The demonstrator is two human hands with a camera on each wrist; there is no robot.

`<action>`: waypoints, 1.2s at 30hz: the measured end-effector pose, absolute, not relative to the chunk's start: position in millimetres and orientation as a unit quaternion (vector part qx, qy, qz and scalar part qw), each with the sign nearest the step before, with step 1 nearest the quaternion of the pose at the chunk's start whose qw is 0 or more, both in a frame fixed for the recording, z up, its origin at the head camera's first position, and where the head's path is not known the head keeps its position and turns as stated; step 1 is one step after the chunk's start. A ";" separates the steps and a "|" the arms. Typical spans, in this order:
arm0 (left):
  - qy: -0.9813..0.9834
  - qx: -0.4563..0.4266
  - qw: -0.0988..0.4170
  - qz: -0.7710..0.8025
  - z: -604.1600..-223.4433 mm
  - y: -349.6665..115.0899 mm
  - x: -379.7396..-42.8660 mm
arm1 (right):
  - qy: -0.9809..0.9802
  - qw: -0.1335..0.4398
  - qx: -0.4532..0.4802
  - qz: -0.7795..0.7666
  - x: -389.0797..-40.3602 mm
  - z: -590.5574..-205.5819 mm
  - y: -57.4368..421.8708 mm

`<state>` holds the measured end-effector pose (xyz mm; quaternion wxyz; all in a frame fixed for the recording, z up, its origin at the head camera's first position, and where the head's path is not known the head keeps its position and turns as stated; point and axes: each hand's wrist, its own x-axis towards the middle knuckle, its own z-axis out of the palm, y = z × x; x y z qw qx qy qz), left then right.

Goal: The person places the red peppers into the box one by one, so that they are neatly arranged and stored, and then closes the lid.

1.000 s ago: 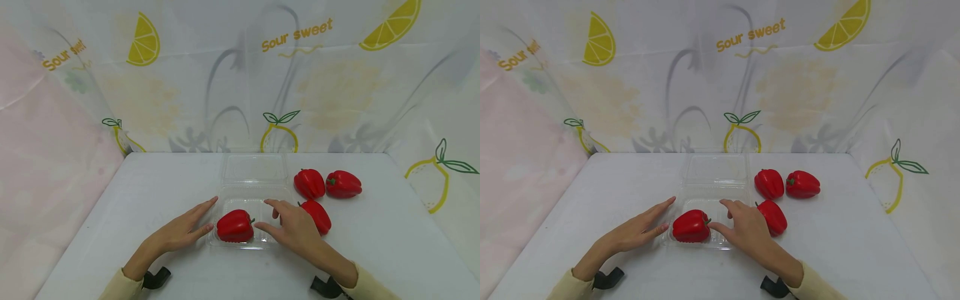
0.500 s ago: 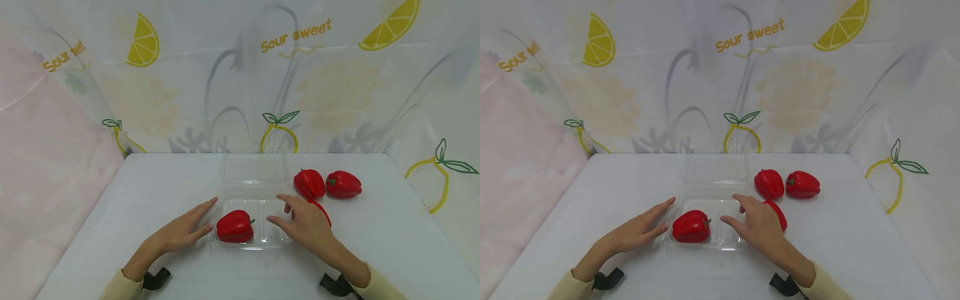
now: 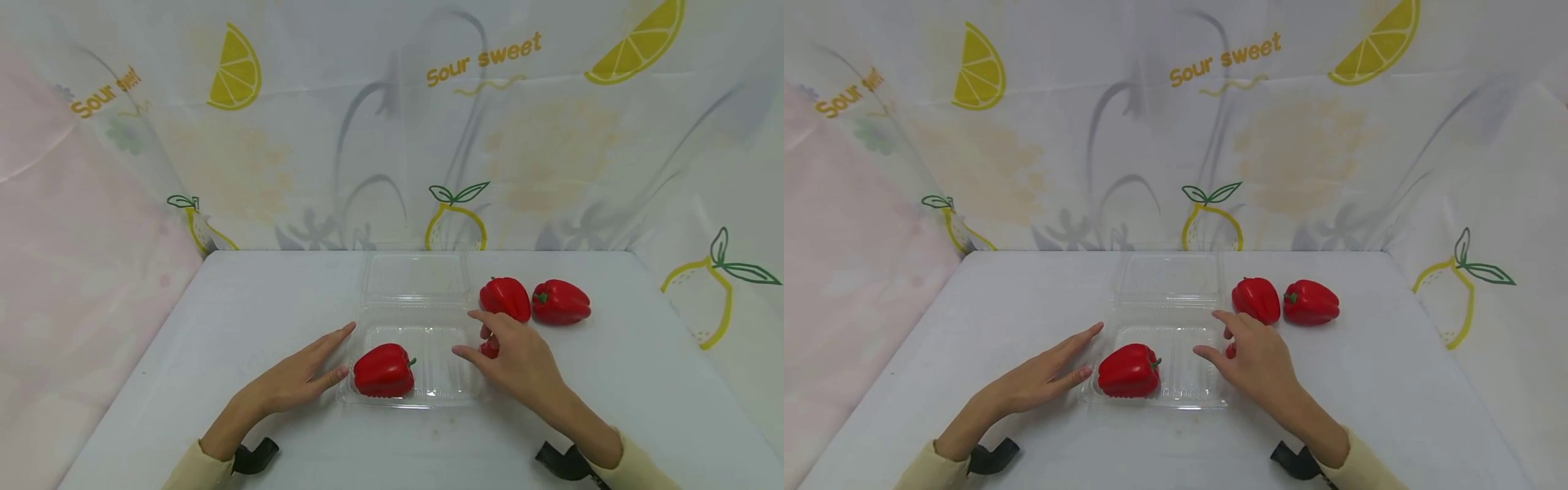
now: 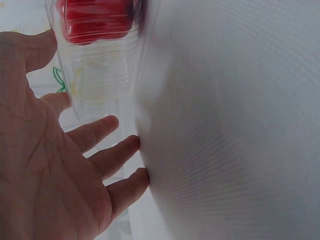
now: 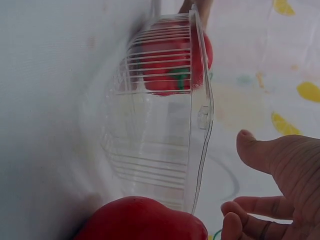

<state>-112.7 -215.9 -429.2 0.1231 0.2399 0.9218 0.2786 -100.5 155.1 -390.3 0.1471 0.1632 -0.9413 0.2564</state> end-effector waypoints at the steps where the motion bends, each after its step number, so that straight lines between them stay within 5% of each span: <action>1: 0.922 0.238 0.124 0.278 -429.3 -215.8 -112.6 | -0.940 0.150 0.164 0.257 -100.8 -390.4 156.2; 36: 0.922 0.243 0.120 0.277 -429.4 -215.5 -112.0 | -0.931 0.172 0.197 0.254 -102.4 -402.6 189.6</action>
